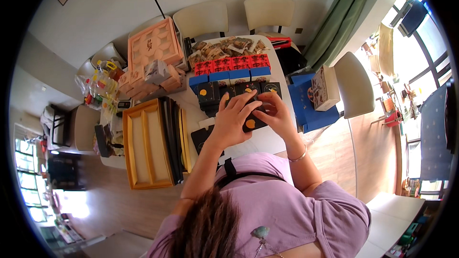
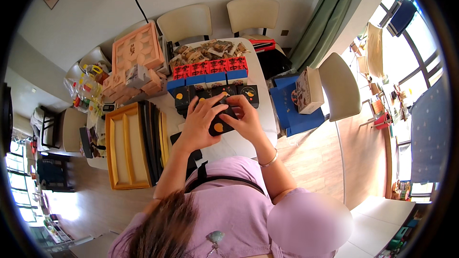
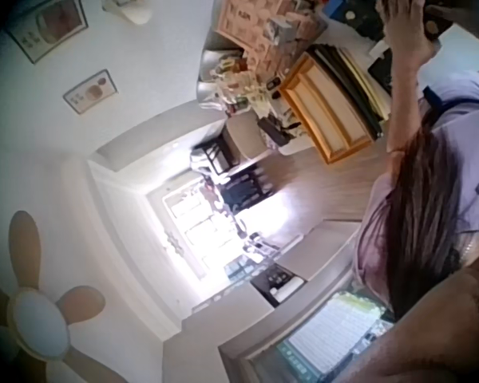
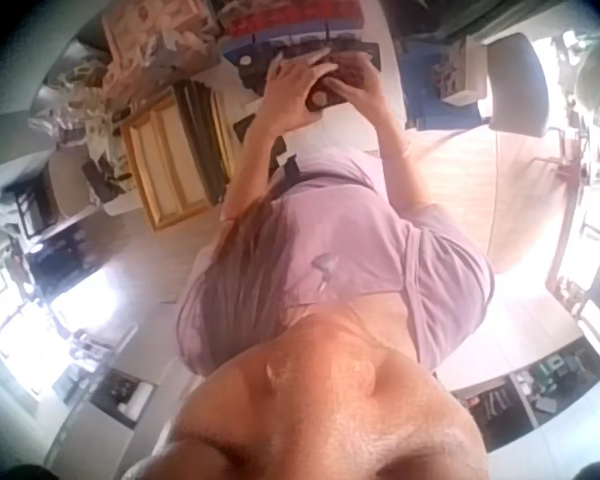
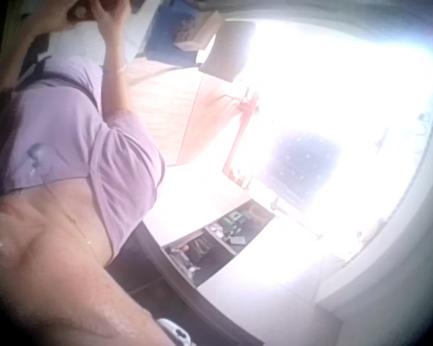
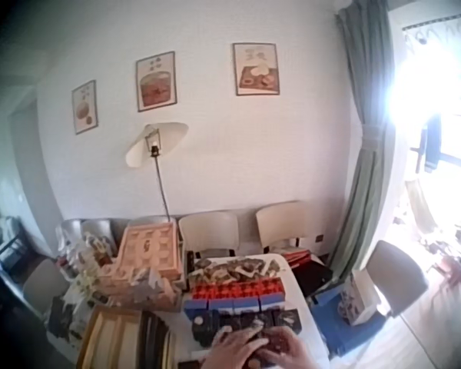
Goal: The person assembles small black cardboard boxes by folding the flaps and securing them with yellow circular stickers. They handle the boxes one at a time, picking them up from a pile, folding the sides, and placing them on the table.
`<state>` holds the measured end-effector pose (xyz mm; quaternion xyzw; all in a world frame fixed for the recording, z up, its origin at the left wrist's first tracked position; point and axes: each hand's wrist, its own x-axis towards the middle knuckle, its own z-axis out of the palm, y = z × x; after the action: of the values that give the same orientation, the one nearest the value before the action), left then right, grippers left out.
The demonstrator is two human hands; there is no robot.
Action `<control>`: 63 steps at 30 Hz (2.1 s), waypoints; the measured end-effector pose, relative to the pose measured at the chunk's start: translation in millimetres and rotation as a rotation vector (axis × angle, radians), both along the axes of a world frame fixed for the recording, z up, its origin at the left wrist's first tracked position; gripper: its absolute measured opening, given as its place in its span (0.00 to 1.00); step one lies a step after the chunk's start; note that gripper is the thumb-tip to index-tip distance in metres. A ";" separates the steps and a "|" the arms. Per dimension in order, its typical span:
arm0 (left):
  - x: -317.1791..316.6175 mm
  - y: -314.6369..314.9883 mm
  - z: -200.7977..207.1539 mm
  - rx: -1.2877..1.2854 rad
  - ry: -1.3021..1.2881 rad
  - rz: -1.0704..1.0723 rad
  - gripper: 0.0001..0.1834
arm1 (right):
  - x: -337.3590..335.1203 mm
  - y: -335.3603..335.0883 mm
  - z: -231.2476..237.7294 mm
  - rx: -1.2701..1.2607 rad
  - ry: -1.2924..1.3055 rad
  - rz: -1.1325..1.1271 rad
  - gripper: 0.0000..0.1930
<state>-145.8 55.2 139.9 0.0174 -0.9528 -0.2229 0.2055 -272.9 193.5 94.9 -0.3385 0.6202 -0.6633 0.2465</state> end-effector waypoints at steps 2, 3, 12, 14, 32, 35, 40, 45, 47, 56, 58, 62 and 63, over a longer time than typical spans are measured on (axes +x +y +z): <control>-1.3 3.0 -5.2 -0.066 0.013 0.016 0.56 | -4.7 2.5 -1.1 -0.063 -0.163 -0.001 0.30; -2.7 4.3 -8.7 0.019 0.066 0.102 0.58 | -6.8 2.9 -1.9 -0.094 -0.245 -0.001 0.33; -9.8 -10.1 -52.4 1.489 -0.047 0.181 0.42 | 14.7 -5.6 -23.7 -0.425 -0.602 -0.020 0.31; -7.8 -11.1 -57.3 1.458 -0.055 0.171 0.32 | 11.4 -2.1 -23.1 -0.298 -0.497 0.000 0.31; -3.2 -20.0 -59.3 1.796 -0.236 0.152 0.21 | -4.7 21.5 -19.2 -0.100 -0.270 0.229 0.21; -3.8 -20.5 -64.9 1.706 -0.285 0.152 0.19 | -9.0 15.7 -10.9 -0.173 -0.510 0.185 0.18; -3.2 -15.6 -67.7 1.590 -0.322 0.204 0.19 | -4.1 7.3 -13.8 0.020 -0.321 0.142 0.13; -1.5 -7.1 -51.0 1.431 -0.147 0.226 0.34 | -6.4 2.8 -33.5 0.010 -0.309 -0.031 0.12; -0.9 1.0 -60.8 1.040 0.154 0.184 0.44 | -0.2 -0.1 -20.7 0.022 -0.393 -0.128 0.12; -2.4 24.5 -41.6 0.300 0.115 0.269 0.52 | 12.5 -1.9 -31.7 -0.061 -0.444 -0.189 0.12; 0.5 23.4 -36.0 0.355 0.058 0.273 0.49 | 11.8 1.8 -36.8 -0.113 -0.399 -0.164 0.12; 4.6 23.6 -26.5 0.347 -0.022 0.302 0.49 | 14.4 4.0 -35.9 -0.199 -0.298 -0.105 0.12; 5.8 23.2 -25.5 0.328 -0.012 0.297 0.49 | 16.2 4.6 -33.1 -0.203 -0.269 -0.102 0.13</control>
<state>-140.1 78.4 114.4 0.1920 -0.8919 -0.3422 0.2250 -256.8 198.0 61.8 -0.2379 0.5278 -0.7735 0.2580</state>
